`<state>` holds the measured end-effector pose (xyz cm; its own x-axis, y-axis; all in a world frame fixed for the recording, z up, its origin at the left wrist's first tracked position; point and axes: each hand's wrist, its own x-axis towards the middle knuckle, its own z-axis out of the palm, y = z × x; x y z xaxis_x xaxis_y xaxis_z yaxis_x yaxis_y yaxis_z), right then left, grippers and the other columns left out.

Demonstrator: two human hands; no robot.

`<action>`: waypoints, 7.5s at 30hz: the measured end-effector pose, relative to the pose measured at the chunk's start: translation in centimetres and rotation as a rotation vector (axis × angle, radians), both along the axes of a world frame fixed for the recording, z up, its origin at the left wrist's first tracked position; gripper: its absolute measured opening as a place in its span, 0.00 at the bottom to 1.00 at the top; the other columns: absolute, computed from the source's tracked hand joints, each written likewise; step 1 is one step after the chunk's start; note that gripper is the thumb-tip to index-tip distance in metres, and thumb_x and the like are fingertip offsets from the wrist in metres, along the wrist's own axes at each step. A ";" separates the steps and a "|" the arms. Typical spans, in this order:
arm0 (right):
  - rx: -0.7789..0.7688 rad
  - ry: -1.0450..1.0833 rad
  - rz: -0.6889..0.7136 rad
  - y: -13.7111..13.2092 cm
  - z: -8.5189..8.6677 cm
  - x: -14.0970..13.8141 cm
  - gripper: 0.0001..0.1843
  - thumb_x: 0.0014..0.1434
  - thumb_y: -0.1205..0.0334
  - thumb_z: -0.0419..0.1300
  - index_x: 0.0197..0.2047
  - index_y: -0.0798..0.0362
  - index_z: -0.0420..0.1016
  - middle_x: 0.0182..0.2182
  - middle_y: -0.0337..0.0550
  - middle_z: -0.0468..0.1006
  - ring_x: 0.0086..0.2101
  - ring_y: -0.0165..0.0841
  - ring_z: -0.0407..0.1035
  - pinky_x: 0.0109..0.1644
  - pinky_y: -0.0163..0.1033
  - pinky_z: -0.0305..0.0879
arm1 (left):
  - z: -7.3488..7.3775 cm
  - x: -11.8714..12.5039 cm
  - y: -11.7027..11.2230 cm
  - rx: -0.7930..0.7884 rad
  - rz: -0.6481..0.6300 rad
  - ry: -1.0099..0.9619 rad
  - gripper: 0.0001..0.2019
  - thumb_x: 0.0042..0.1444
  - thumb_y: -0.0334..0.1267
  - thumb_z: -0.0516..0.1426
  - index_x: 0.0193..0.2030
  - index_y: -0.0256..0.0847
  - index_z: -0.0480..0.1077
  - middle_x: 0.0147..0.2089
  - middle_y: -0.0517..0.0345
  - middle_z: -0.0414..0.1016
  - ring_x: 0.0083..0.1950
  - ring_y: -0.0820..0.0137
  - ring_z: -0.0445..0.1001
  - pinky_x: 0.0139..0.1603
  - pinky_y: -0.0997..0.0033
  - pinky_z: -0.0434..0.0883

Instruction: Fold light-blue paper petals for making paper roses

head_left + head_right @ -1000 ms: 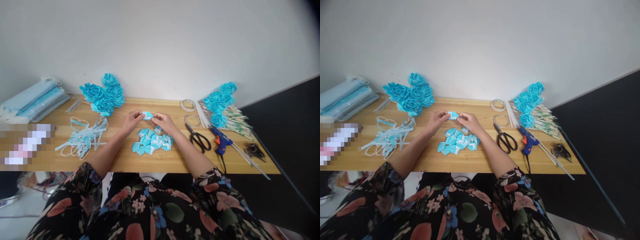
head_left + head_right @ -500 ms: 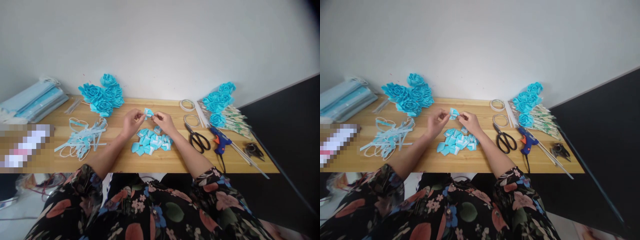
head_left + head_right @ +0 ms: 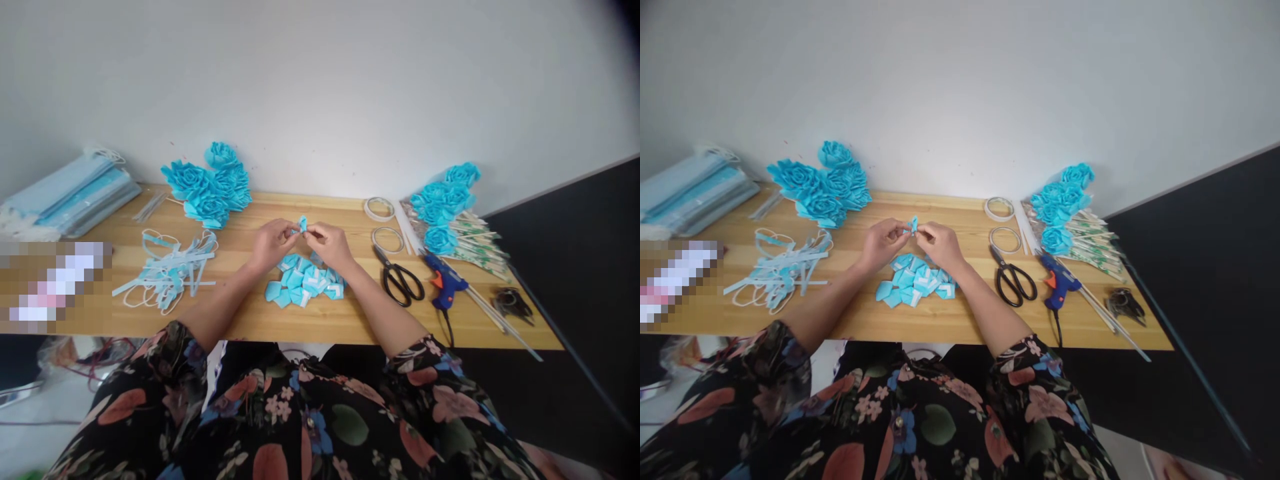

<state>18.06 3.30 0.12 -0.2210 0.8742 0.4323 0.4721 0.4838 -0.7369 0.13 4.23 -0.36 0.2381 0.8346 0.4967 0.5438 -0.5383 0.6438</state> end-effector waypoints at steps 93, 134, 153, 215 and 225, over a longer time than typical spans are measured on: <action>-0.021 0.083 -0.091 1.3 -1.2 1.4 0.11 0.58 0.56 0.56 0.32 0.54 0.76 0.26 0.37 0.74 0.27 0.29 0.65 0.34 0.34 0.60 | 5.7 -4.7 0.4 -0.047 0.274 -0.036 0.09 0.56 0.41 0.54 0.32 0.38 0.71 0.26 0.61 0.69 0.27 0.75 0.62 0.30 0.75 0.59; 0.021 0.029 0.007 0.6 -0.4 0.7 0.09 0.57 0.58 0.57 0.32 0.53 0.76 0.29 0.40 0.78 0.29 0.32 0.70 0.37 0.36 0.64 | 5.6 -9.5 -1.9 -0.054 0.262 0.114 0.13 0.57 0.43 0.54 0.27 0.38 0.73 0.28 0.57 0.72 0.30 0.70 0.67 0.33 0.69 0.62; -0.235 0.375 0.081 0.8 0.1 1.1 0.13 0.58 0.53 0.57 0.31 0.53 0.74 0.28 0.40 0.77 0.30 0.31 0.70 0.39 0.37 0.67 | 2.3 -1.0 2.1 -0.509 -0.117 -0.410 0.13 0.46 0.46 0.63 0.28 0.37 0.72 0.23 0.62 0.69 0.25 0.77 0.62 0.29 0.75 0.60; 0.221 -0.094 -0.027 0.0 0.2 0.0 0.07 0.57 0.66 0.54 0.28 0.50 0.66 0.26 0.41 0.71 0.31 0.33 0.65 0.40 0.38 0.60 | 0.6 1.2 -0.9 -0.080 0.022 -0.164 0.06 0.54 0.34 0.56 0.31 0.38 0.75 0.26 0.61 0.71 0.26 0.75 0.62 0.30 0.74 0.59; 0.180 -0.089 -0.028 -0.1 0.4 0.0 0.07 0.58 0.65 0.54 0.28 0.50 0.67 0.27 0.41 0.71 0.31 0.33 0.65 0.40 0.39 0.61 | 0.7 1.2 -0.9 -0.091 0.016 -0.164 0.08 0.56 0.38 0.57 0.31 0.39 0.76 0.26 0.59 0.73 0.26 0.74 0.63 0.29 0.74 0.59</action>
